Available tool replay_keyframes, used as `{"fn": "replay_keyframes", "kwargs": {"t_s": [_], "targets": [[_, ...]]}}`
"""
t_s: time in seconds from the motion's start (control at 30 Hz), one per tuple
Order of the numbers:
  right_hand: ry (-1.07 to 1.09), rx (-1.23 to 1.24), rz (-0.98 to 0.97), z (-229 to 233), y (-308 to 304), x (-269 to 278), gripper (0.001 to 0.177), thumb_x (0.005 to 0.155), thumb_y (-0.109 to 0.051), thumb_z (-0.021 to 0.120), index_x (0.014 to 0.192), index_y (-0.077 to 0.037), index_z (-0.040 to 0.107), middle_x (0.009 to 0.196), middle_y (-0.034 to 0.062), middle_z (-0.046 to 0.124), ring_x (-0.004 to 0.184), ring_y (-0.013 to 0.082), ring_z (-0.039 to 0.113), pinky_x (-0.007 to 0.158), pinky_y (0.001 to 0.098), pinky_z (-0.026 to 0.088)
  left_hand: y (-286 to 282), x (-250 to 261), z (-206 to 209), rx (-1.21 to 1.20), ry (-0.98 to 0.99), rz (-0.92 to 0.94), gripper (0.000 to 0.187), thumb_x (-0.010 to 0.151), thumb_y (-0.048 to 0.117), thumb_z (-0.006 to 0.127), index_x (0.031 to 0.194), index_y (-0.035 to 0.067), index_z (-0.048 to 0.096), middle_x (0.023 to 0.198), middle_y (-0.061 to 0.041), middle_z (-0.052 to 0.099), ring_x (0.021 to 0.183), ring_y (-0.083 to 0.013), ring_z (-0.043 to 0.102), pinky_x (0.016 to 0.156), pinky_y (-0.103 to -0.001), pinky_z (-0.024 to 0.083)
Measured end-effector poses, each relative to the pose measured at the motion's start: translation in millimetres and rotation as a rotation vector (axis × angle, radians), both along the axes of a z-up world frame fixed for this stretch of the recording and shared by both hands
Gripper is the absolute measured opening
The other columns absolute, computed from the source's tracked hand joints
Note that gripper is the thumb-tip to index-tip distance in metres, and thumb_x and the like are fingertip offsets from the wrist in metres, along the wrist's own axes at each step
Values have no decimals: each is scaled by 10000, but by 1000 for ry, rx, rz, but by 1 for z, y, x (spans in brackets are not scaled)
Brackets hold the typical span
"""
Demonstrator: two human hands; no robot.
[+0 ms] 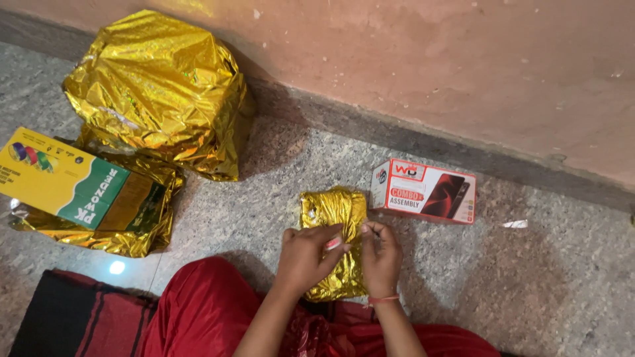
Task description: The person sits on the floor and wraps a small rectangular item in gold foil, securing it with clear tape. They then unwrap a yellow and green box, place it on a sheet of foil, and wrap it, taping the edges. The person places the wrapped items on the floor.
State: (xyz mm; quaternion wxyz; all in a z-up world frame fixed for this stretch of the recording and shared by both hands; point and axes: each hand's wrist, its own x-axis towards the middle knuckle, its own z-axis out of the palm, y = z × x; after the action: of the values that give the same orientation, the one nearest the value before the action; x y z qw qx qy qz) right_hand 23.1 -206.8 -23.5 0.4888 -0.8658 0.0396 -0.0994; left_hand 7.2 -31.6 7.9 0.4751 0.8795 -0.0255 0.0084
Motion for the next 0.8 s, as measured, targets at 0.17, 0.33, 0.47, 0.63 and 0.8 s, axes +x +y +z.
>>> {"fn": "replay_keyframes", "kwargs": {"t_s": [0.17,0.33,0.47,0.63,0.8], "targets": [[34,-78,15,-10,-4,22,181,968,-186,674,1031,-21,715,982,96,733,870,175,703,781,312,553,1,2,-7,98,33,60,303,918,391,683,1113,186,790,911,-23,804,812,-197,713,818,-403,371],[-9,-195,48,-19,-2,34,157,970,-177,668,1004,-30,714,981,95,718,880,207,706,799,341,560,-1,4,-8,177,-79,66,276,913,308,694,1151,202,785,854,-34,784,789,-199,704,784,-398,375],[-153,-497,46,-20,-2,29,127,934,-172,728,951,-47,717,969,97,700,926,277,671,813,398,532,-3,2,-9,237,-77,6,227,915,267,694,1114,239,800,812,-21,765,737,-197,684,740,-395,373],[-71,-377,-39,-12,0,37,284,809,-258,820,944,-41,695,995,98,684,939,269,688,830,367,561,-5,4,-12,325,-159,9,160,924,272,692,1026,229,808,787,-5,754,696,-190,670,724,-397,386],[-49,-202,6,-2,-8,33,177,922,-195,737,1039,-62,730,1116,75,712,1008,214,693,887,356,564,-11,5,-12,400,-116,16,147,945,314,693,970,232,812,758,-8,756,679,-184,671,743,-409,395]]}}
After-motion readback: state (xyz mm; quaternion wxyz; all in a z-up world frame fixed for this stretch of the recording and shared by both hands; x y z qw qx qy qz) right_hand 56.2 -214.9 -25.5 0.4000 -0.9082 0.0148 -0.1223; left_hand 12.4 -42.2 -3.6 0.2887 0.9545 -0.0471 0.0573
